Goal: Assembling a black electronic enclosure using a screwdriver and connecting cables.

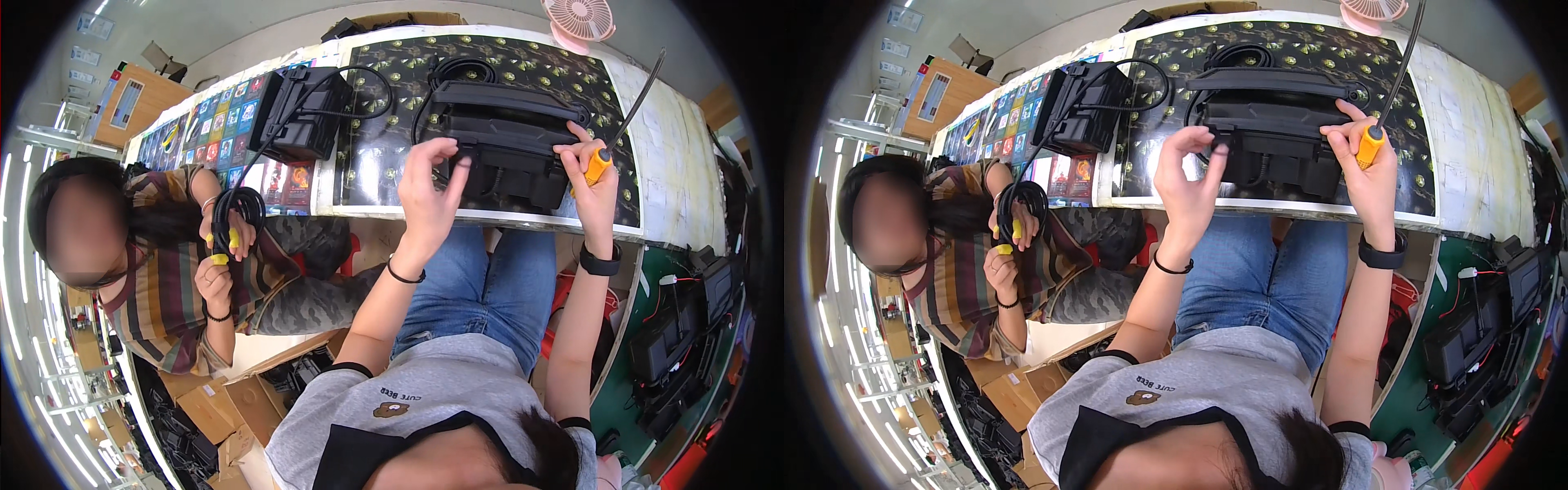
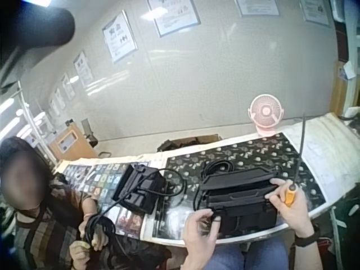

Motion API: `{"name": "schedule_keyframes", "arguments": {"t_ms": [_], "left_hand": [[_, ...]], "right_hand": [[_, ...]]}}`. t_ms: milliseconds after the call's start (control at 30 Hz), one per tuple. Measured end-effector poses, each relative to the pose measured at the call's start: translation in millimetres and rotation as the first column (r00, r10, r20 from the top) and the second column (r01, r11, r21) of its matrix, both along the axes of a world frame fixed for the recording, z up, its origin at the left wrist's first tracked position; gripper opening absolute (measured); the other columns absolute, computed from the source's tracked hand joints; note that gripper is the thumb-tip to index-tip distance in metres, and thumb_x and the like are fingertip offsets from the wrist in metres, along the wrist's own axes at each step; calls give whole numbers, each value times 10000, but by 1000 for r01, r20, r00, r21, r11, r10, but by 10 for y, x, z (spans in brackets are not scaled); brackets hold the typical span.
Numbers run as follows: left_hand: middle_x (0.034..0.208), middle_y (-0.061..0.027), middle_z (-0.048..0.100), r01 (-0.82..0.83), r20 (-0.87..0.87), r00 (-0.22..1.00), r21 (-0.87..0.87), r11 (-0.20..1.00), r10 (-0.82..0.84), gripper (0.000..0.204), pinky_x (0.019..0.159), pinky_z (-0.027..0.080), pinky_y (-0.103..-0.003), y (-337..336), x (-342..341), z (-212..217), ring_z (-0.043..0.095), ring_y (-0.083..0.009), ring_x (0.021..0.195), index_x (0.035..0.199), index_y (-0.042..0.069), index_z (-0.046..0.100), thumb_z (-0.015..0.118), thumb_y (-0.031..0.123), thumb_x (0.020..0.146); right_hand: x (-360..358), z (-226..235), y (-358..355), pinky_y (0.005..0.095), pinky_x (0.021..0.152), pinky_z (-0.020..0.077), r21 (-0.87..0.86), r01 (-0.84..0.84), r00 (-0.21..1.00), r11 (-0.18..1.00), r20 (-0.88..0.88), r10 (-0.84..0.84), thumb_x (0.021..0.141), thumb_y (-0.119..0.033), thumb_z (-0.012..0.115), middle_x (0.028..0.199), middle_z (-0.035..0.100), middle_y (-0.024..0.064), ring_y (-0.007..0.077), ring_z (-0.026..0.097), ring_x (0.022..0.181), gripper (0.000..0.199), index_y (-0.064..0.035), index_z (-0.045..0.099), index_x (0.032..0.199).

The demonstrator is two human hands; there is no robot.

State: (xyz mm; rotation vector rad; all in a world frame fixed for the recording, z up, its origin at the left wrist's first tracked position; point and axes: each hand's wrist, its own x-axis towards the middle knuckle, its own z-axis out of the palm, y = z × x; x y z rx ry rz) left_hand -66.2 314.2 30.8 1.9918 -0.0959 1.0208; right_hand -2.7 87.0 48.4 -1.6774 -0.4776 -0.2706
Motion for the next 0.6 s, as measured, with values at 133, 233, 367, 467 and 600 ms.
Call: {"name": "schedule_keyframes", "arguments": {"t_ms": [133,233,367,467,600], "left_hand": [[912,-79,663,-6,144,990,56,998,-2,296,730,514,-294,58,163,137,648,-205,808,987,38,649,773,-46,732],[909,-63,668,38,185,981,137,990,-63,227,723,524,-309,100,190,164,653,-222,822,892,61,687,763,-52,711],[973,-55,703,73,148,983,233,970,-110,188,709,551,-313,200,258,227,685,-209,827,830,89,751,752,-57,712],[1027,-66,695,81,107,986,341,937,-124,240,786,545,-341,316,283,341,661,-239,905,954,71,739,760,3,725],[1066,-70,673,113,71,984,460,881,-163,283,891,500,-388,408,322,321,612,-279,1008,1023,49,709,767,107,752]], "right_hand": [[7,-8,-22,436,1088,365,-51,13,1000,999,25,-12,936,-112,664,971,715,105,291,502,1306,231,-91,471,812],[17,-2,-14,437,1091,363,18,-25,999,1000,-31,25,940,-113,660,978,717,108,289,499,1308,217,-89,482,818],[47,0,16,436,1093,362,-14,-13,1000,1000,10,14,941,-111,658,990,715,112,288,496,1310,221,-91,475,817],[58,1,26,435,1095,360,-23,-11,1000,1000,-20,11,944,-103,651,1001,715,111,289,494,1312,248,-94,443,808],[32,7,-25,459,1075,374,-20,-24,1000,1000,10,24,928,5,624,898,653,97,311,537,1265,261,-85,408,811]]}}
